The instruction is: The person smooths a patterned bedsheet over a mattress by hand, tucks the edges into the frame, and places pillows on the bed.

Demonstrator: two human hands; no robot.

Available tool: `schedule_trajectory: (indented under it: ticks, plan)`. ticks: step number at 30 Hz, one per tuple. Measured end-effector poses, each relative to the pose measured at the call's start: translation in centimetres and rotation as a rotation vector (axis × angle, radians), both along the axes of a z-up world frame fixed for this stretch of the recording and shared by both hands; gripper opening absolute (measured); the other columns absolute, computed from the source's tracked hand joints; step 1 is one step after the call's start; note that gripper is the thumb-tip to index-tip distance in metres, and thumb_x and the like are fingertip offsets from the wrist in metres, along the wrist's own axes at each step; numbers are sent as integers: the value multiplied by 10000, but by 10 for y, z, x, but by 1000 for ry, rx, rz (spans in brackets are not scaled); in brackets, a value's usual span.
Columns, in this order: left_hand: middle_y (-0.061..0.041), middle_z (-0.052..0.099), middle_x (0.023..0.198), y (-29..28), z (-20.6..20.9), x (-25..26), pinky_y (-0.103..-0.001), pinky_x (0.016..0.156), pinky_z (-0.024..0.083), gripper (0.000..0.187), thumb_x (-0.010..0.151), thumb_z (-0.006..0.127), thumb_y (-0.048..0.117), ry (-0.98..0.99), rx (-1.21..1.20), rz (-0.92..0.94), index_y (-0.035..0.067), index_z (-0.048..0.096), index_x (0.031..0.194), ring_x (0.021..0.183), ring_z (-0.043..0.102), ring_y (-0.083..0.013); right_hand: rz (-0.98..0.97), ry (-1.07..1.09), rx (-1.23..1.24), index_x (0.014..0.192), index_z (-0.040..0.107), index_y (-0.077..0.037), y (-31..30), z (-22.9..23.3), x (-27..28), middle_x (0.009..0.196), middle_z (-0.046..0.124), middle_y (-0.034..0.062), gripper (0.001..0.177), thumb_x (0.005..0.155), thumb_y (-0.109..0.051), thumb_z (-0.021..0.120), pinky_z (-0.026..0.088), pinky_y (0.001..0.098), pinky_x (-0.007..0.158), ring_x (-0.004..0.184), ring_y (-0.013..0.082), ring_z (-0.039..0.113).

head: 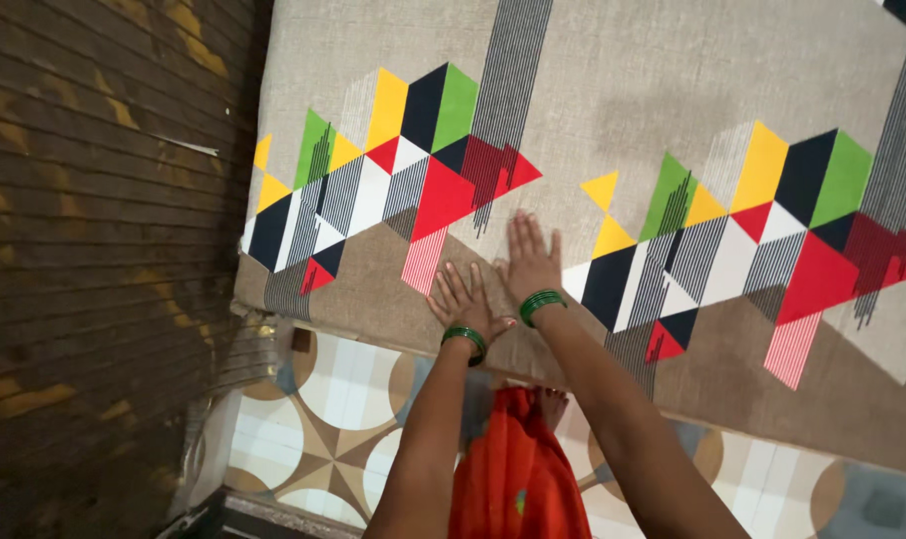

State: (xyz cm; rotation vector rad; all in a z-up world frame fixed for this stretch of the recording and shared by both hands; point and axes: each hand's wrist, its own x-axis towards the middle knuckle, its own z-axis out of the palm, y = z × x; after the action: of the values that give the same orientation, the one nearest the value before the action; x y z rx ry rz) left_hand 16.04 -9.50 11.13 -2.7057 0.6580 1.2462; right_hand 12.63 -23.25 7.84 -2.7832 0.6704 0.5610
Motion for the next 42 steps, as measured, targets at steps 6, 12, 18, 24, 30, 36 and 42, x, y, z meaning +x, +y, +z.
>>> schedule_trajectory:
  ticks: [6,12,18,24,30,36,42]
  plan:
    - [-237,-295,1666,-5,-2,1,-701,1180,-102,1384,721,718,790,14,65,0,238,-176,1621,1534,-287,-425,277,-93,3,1632,152,-123,12,-13,9,1730,49,27,771,997,-472,414,63,542,1260,1585,198,43]
    - [-226,-290,1675,6,-14,2,-722,1156,-97,1445,677,742,790,23,-20,22,220,-180,1634,1532,-278,-441,53,-264,-67,1644,216,-83,-38,-18,20,1729,142,102,800,992,-476,464,131,612,1231,1588,256,106]
    - [-234,-291,1668,11,-27,-1,-735,1149,-108,1443,689,735,795,12,-69,1,205,-184,1633,1525,-280,-452,-187,-227,-70,1642,197,-68,-85,-9,42,1742,71,80,757,1043,-493,377,89,605,1248,1597,250,53]
    - [-233,-283,1671,10,-23,4,-730,1143,-102,1421,701,704,810,49,-49,-11,211,-189,1631,1522,-269,-453,-23,-86,-175,1636,105,-98,-23,-10,76,1731,-15,66,760,1031,-522,284,31,572,1224,1579,230,-25]
    - [-215,-222,1699,10,-61,-5,-710,1157,-81,1354,725,643,833,65,3,-36,177,-100,1647,1544,-211,-433,164,92,-30,1633,39,-144,38,16,114,1724,-74,30,740,1042,-538,243,-8,555,1241,1572,202,-57]
    - [-162,-178,1706,18,-93,-12,-708,1160,-53,1214,786,545,802,-100,-14,-65,198,-69,1642,1552,-152,-378,391,132,21,1625,33,-108,93,47,129,1718,-57,44,764,1034,-515,296,-27,542,1223,1566,216,-45]
    - [-109,-133,1712,30,-62,-10,-706,1164,-24,1079,847,447,771,-121,-55,-85,219,-38,1636,1560,-92,-322,477,-81,193,1621,141,-100,88,18,129,1710,48,92,807,982,-490,442,49,574,1208,1549,252,42]
